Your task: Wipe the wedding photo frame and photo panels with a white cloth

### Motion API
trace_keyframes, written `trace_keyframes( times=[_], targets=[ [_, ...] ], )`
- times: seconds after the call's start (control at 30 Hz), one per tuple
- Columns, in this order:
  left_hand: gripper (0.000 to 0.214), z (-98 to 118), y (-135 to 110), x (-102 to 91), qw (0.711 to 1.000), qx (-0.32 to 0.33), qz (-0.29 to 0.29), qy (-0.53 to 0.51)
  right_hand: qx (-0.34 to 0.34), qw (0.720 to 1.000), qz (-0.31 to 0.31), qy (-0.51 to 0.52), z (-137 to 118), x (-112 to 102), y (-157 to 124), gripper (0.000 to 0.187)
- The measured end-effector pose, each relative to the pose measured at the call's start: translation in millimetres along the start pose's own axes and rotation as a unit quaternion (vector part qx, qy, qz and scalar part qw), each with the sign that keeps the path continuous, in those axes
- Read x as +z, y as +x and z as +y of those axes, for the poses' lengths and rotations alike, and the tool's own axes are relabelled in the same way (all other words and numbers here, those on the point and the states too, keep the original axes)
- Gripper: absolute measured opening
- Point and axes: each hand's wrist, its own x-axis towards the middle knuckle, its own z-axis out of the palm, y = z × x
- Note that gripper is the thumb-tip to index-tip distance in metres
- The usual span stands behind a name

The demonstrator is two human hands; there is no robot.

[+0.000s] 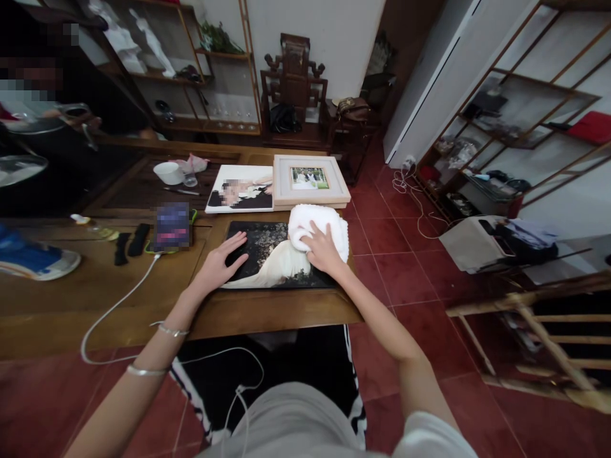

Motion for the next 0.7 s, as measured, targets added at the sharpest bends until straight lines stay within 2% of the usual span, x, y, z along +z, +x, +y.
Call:
trace_keyframes(
  times=[0.13,0.27,0.37,0.43,0.5,0.7],
  targets=[
    [0.048,-5,-1,2.1,1.000,-0.012,-0.009,0.013,-0.031,0.999,-0.001,0.024,-35,1,-47,0.053],
    [0.048,-12,-2,6.0,1.000,-0.018,-0.009,0.016,-0.079,0.996,-0.028,0.042,-72,-4,-99,0.047],
    [0.047,-15,-2,8.0,1.000,-0.020,0.001,0.010,-0.107,0.991,-0.052,0.056,-83,-7,-116,0.045],
    [0.046,-16,-1,8.2,1.000,-0.020,0.005,0.005,-0.108,0.990,-0.057,0.064,-79,-8,-111,0.045],
    [0.046,-16,-1,7.8,1.000,-0.020,0.004,0.001,-0.096,0.992,-0.051,0.067,-67,-8,-94,0.045],
    [0.046,-14,0,6.2,1.000,-0.028,-0.008,0.000,-0.051,0.998,-0.034,0.027,-22,-5,-7,0.058]
  ],
)
